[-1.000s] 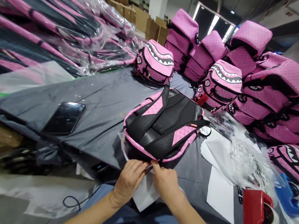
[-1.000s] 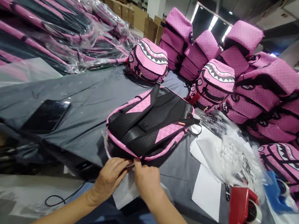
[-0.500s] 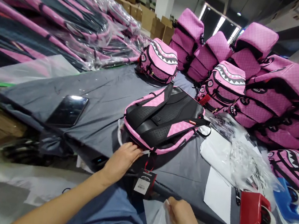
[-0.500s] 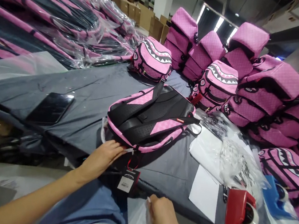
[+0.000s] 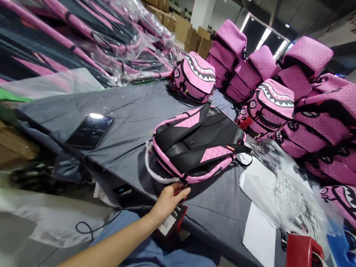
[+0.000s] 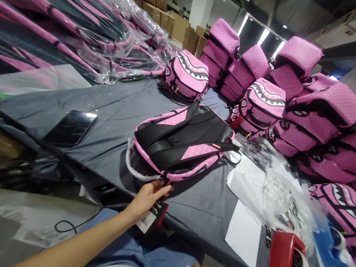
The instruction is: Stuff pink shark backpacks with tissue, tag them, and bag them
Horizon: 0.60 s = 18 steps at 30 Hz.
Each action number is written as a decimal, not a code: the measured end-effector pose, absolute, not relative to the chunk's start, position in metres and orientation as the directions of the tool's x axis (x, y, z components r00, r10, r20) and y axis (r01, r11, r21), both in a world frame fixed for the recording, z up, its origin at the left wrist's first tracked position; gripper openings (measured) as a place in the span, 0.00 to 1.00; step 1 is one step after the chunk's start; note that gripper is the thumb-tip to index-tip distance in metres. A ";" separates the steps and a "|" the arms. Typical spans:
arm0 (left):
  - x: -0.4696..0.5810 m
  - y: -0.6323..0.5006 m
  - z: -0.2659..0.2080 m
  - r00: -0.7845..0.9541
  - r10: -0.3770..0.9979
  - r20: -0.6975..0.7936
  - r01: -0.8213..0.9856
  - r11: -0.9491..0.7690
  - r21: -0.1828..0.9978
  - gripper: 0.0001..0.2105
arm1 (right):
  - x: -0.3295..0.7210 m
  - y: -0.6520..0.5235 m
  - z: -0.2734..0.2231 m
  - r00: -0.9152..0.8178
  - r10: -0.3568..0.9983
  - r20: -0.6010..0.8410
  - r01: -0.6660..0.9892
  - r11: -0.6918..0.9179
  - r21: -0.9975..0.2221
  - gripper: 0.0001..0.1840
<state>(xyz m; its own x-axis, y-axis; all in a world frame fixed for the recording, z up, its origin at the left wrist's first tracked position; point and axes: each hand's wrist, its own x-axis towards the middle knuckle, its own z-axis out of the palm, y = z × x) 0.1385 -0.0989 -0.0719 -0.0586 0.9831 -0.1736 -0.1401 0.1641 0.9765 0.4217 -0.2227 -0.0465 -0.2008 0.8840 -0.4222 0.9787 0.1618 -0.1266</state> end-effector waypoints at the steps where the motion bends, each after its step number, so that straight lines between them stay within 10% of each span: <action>1: 0.139 -0.095 -0.070 -0.032 0.980 -0.196 -0.168 0.188 0.968 0.25 | 0.413 -0.217 -0.047 -0.283 0.869 -0.407 0.952 0.204 -0.227 0.07; 4: 0.133 -0.099 -0.063 0.013 0.973 -0.230 -0.199 0.228 0.953 0.24 | 0.384 -0.183 -0.035 -0.332 0.926 -0.180 0.868 0.225 -0.442 0.17; 7: 0.126 -0.116 -0.062 -0.036 0.968 -0.250 -0.221 0.236 0.946 0.25 | 0.349 -0.139 -0.016 -0.280 0.959 -0.037 0.879 0.240 -0.413 0.17; 13: 0.118 -0.133 -0.062 -0.125 0.987 -0.105 -0.057 0.099 0.993 0.25 | 0.278 -0.091 -0.003 -0.290 0.927 -0.239 0.954 0.300 0.006 0.16; 18: 0.091 -0.122 -0.039 0.076 0.987 -0.141 -0.057 0.146 0.988 0.22 | 0.297 -0.093 0.011 -0.353 0.813 -0.463 0.901 0.428 0.064 0.12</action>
